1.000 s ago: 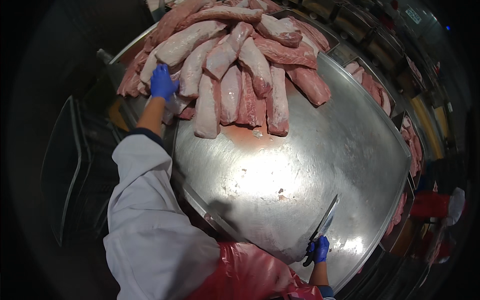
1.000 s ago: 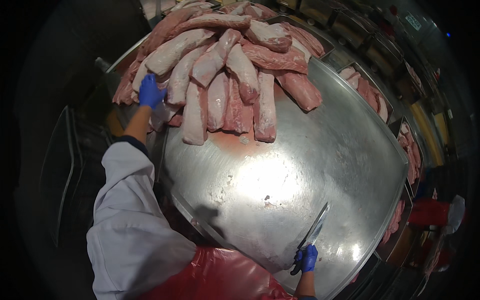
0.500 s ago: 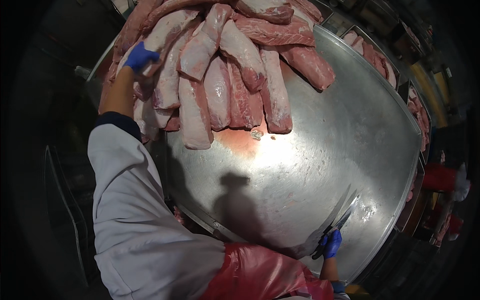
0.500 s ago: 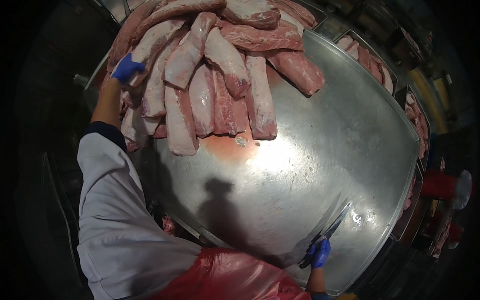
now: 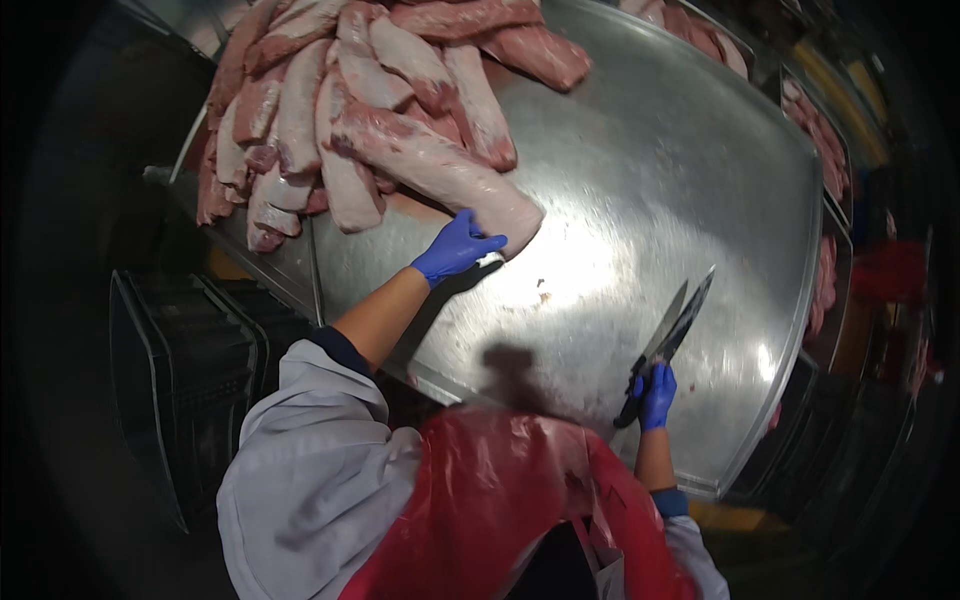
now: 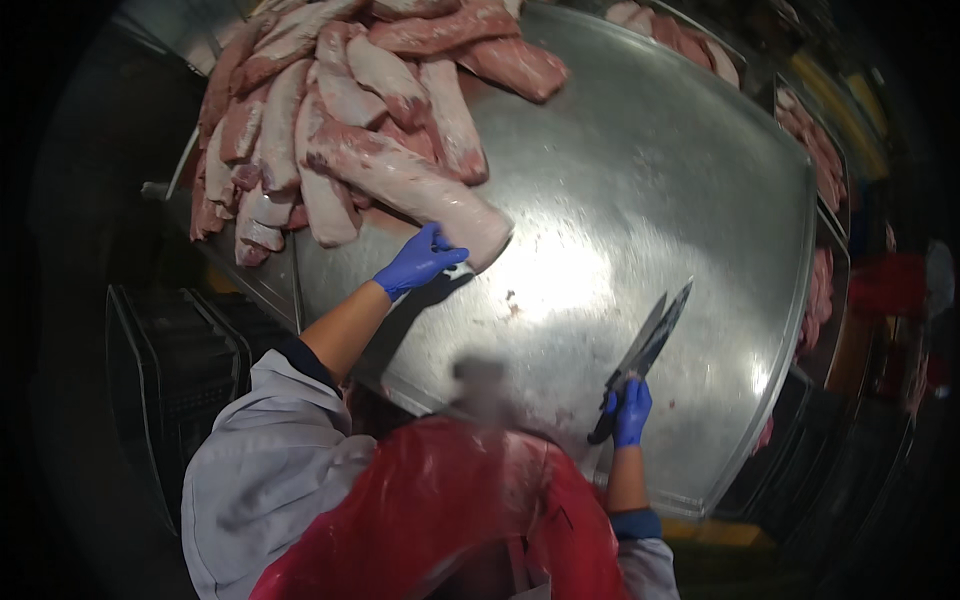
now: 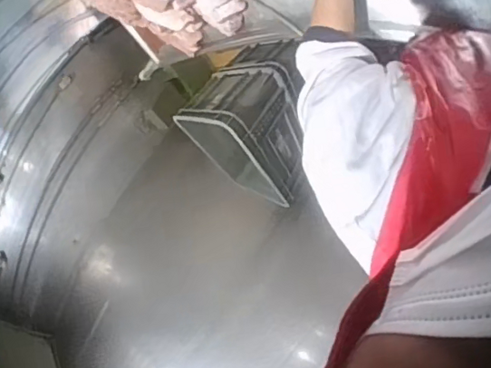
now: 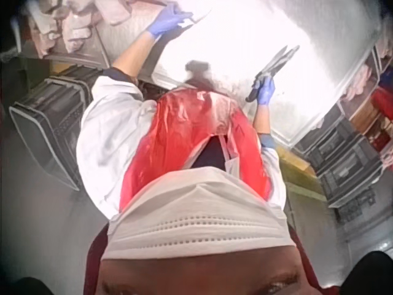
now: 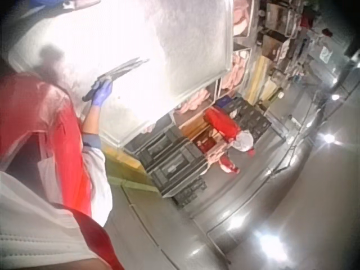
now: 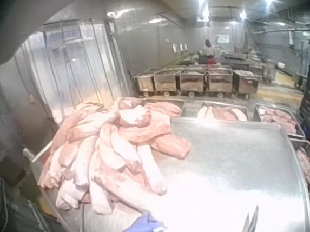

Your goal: The person cuts large pieces of raw meat on a stainless steel table using a knife. They trim fat and separate portions, placing trimmed pieces into a nearby bin while stacking cut meat on the table.

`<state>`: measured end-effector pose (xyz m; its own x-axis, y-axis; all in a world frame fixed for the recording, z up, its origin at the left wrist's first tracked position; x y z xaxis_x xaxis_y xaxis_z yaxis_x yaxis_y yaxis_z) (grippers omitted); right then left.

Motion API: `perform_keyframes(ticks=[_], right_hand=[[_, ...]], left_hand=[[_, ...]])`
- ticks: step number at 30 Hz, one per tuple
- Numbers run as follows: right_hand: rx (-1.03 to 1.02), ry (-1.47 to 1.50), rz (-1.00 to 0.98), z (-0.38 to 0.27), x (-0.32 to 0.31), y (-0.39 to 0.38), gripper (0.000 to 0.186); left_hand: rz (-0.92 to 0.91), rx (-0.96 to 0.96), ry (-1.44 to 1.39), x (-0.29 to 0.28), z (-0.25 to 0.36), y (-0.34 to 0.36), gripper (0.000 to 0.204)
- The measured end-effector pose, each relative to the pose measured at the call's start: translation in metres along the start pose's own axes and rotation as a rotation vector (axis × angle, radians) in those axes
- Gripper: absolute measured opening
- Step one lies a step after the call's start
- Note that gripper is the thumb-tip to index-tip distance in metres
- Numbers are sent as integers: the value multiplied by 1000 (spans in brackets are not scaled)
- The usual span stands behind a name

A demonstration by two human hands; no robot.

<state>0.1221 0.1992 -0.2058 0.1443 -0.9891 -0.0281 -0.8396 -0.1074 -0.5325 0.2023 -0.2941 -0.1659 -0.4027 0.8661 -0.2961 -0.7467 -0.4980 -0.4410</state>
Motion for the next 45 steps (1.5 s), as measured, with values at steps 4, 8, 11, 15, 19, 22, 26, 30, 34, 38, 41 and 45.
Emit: perform_keyframes(ticks=[4, 8, 11, 15, 19, 22, 26, 30, 34, 38, 41, 45], right_hand=[[-61, 61, 8, 1, -55, -23, 23], [-59, 98, 117, 5, -136, -41, 23], [-53, 145, 184, 8, -181, -44, 21], [-62, 202, 211, 19, -220, -41, 18], [-55, 181, 106, 27, -221, -8, 21], [-98, 234, -127, 5, -190, 35, 29], [-40, -227, -213, -72, -105, 121, 70], [-192, -345, -395, -135, -12, 215, 74], [-407, -505, -377, -166, 50, 263, 80], [-462, -850, -391, -166, 52, 231, 80], [-545, -927, -363, -141, 37, 197, 80], [-508, -938, -372, -168, 58, 235, 84]], left_hand=[[426, 672, 1210, 29, 42, -23, 104], [103, 441, 1189, 130, 43, -45, 115], [232, 335, 1294, 228, 56, -43, 119], [67, 301, 1036, 260, 81, -31, 120], [184, 206, 1009, 298, 95, 6, 114], [276, 266, 993, 322, 94, 38, 100], [269, 606, 989, 318, 78, 66, 86], [199, 784, 956, 318, 82, 73, 76], [171, 845, 922, 323, 92, 70, 73], [200, 798, 902, 318, 85, 64, 71], [198, 795, 876, 315, 84, 60, 71], [183, 829, 865, 319, 90, 65, 70]])
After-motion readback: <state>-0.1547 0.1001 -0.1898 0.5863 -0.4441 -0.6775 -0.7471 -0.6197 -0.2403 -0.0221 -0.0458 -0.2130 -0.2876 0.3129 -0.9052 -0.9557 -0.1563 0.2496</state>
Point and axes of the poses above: each hand's wrist, its own y-axis towards the middle knuckle, its own x-axis out of the palm, z = x × y, the point moved 1 cm from there along y, towards the middle knuckle, and after that the axes turned 2 degrees about z, right-handed, at the moved point
